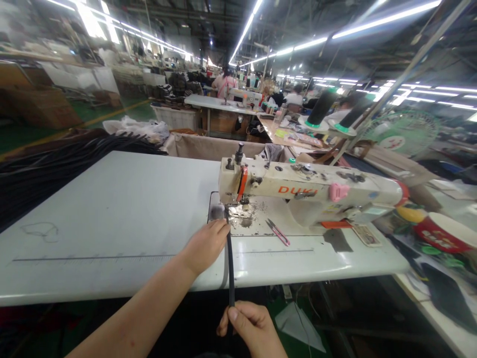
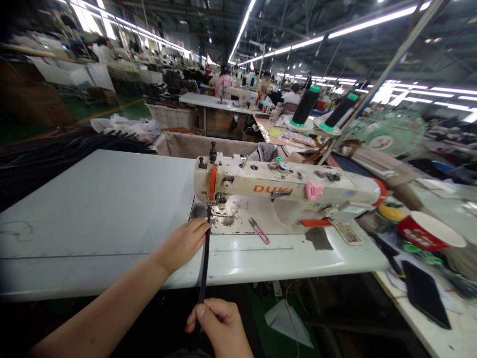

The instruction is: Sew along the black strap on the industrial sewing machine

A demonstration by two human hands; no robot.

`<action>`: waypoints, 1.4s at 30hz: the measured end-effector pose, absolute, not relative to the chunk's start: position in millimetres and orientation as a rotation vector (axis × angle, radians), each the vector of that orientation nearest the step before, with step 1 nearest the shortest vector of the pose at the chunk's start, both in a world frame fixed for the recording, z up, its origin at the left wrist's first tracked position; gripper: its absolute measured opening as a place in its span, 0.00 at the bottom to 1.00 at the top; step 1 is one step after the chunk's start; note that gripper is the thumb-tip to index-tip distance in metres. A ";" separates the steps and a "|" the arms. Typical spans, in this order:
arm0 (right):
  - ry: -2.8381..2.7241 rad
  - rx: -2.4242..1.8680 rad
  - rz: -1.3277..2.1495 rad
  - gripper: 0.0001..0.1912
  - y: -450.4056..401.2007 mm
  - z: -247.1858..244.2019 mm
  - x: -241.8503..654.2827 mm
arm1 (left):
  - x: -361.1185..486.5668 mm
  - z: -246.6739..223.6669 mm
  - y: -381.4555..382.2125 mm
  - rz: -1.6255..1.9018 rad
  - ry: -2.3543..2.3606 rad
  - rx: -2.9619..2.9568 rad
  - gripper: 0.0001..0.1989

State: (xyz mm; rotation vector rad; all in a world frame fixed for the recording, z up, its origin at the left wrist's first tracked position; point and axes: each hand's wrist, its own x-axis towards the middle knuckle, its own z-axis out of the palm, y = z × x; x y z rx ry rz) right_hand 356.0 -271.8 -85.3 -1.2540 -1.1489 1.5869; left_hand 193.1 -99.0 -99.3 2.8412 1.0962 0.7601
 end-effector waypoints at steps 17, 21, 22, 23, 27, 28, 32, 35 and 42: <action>-1.278 -1.199 1.509 0.22 -269.5 -107.6 365.6 | 196.1 -101.2 -98.5 0.790 1.119 2.878 0.12; -1.211 -1.238 1.415 0.26 -264.1 -110.3 361.3 | 195.7 -98.3 -100.0 0.743 1.117 2.882 0.10; -1.186 -1.238 1.419 0.26 -262.3 -108.9 359.6 | 195.5 -97.6 -100.1 0.752 1.125 2.872 0.10; -1.166 -1.244 1.422 0.26 -260.6 -106.6 357.9 | 195.2 -96.8 -100.2 0.762 1.131 2.859 0.10; -1.213 -1.376 1.306 0.19 -254.7 -94.3 354.4 | 193.8 -94.6 -99.9 0.773 1.136 2.805 0.10; -1.212 -1.404 1.284 0.18 -253.7 -92.1 354.2 | 193.4 -94.5 -99.7 0.771 1.136 2.795 0.10; -1.143 -1.413 1.388 0.18 -251.8 -88.0 354.2 | 192.6 -94.0 -99.1 0.739 1.142 2.776 0.11; -1.105 -1.384 1.441 0.19 -253.2 -84.8 354.6 | 192.7 -92.8 -99.4 0.694 1.127 2.784 0.12; -1.087 -1.369 1.478 0.22 -261.7 -77.7 356.4 | 193.1 -92.4 -100.0 0.702 1.150 2.806 0.11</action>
